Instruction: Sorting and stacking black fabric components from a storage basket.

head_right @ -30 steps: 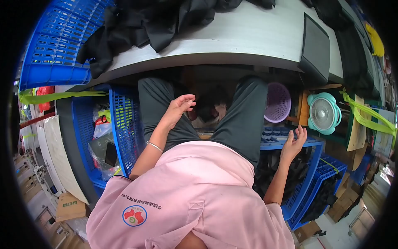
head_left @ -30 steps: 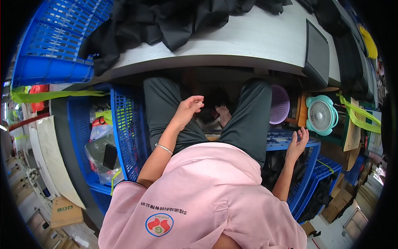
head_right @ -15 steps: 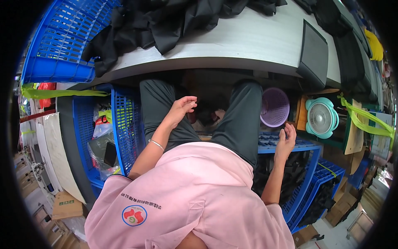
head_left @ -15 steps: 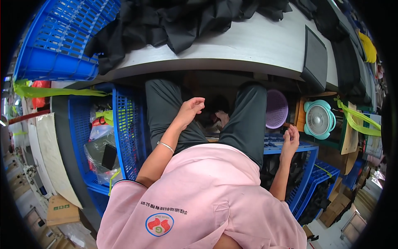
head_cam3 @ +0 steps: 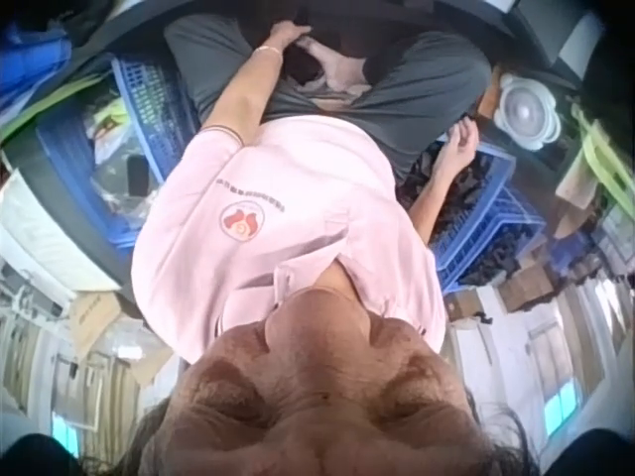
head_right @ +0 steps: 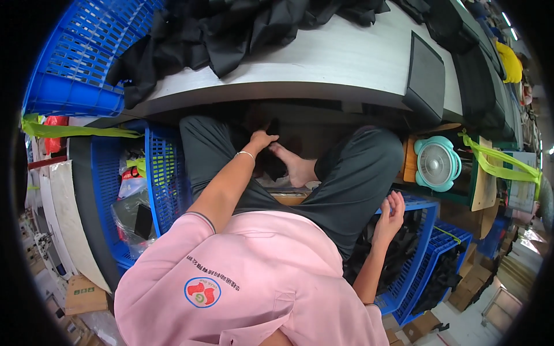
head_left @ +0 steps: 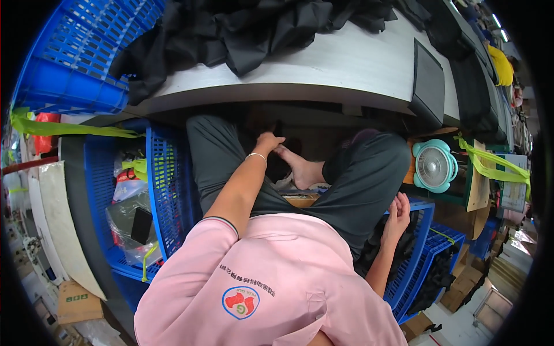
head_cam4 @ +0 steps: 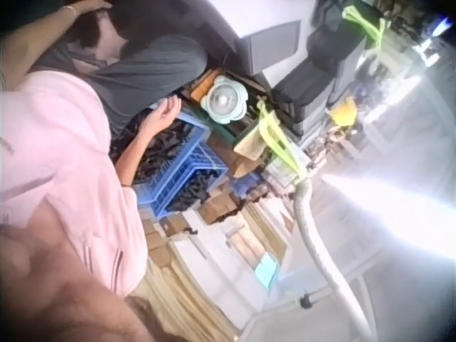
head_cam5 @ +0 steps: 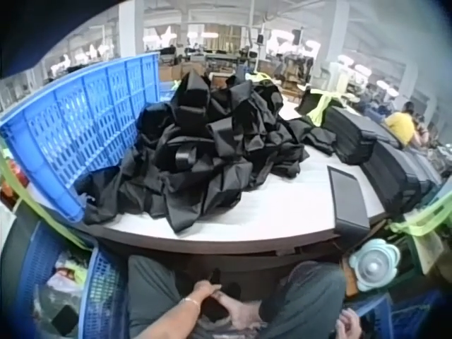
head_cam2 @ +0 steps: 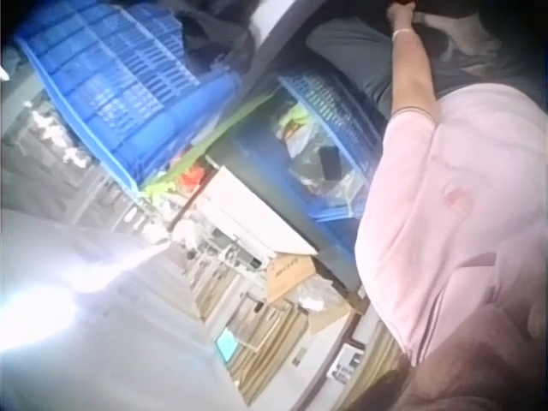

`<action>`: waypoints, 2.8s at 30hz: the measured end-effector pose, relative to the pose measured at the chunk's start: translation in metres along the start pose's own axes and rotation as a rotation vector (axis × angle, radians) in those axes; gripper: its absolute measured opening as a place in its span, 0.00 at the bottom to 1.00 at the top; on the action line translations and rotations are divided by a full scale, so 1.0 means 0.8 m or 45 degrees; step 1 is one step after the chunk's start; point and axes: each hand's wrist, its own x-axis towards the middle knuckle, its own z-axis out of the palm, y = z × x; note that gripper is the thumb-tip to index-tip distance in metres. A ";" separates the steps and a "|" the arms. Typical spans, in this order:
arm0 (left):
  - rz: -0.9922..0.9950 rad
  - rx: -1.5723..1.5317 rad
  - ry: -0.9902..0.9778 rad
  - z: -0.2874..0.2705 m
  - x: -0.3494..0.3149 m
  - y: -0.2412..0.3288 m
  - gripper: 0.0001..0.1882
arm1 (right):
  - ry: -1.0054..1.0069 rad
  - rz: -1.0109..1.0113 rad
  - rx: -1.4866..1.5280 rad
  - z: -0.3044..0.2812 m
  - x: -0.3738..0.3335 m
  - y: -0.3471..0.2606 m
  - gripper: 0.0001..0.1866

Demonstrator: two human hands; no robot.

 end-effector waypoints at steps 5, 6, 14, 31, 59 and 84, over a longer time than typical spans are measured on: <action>-0.069 0.173 -0.195 0.031 0.079 -0.094 0.25 | -0.092 0.155 0.197 -0.016 -0.032 0.027 0.17; -0.365 -0.055 0.596 -0.037 0.101 -0.195 0.16 | -0.262 0.130 0.331 0.013 -0.020 0.029 0.17; 0.075 -0.146 0.746 -0.043 0.002 0.003 0.16 | -0.029 0.219 0.105 -0.008 -0.045 0.036 0.17; -0.018 -0.730 0.408 -0.096 -0.074 0.011 0.21 | -0.319 0.180 0.082 0.078 -0.007 0.002 0.16; 0.171 -1.290 0.509 -0.164 -0.156 0.017 0.11 | -0.478 -0.079 -0.333 0.122 0.006 -0.012 0.14; -0.143 -0.997 0.523 -0.141 -0.091 0.013 0.16 | -0.370 -0.848 -0.561 0.201 0.024 -0.101 0.12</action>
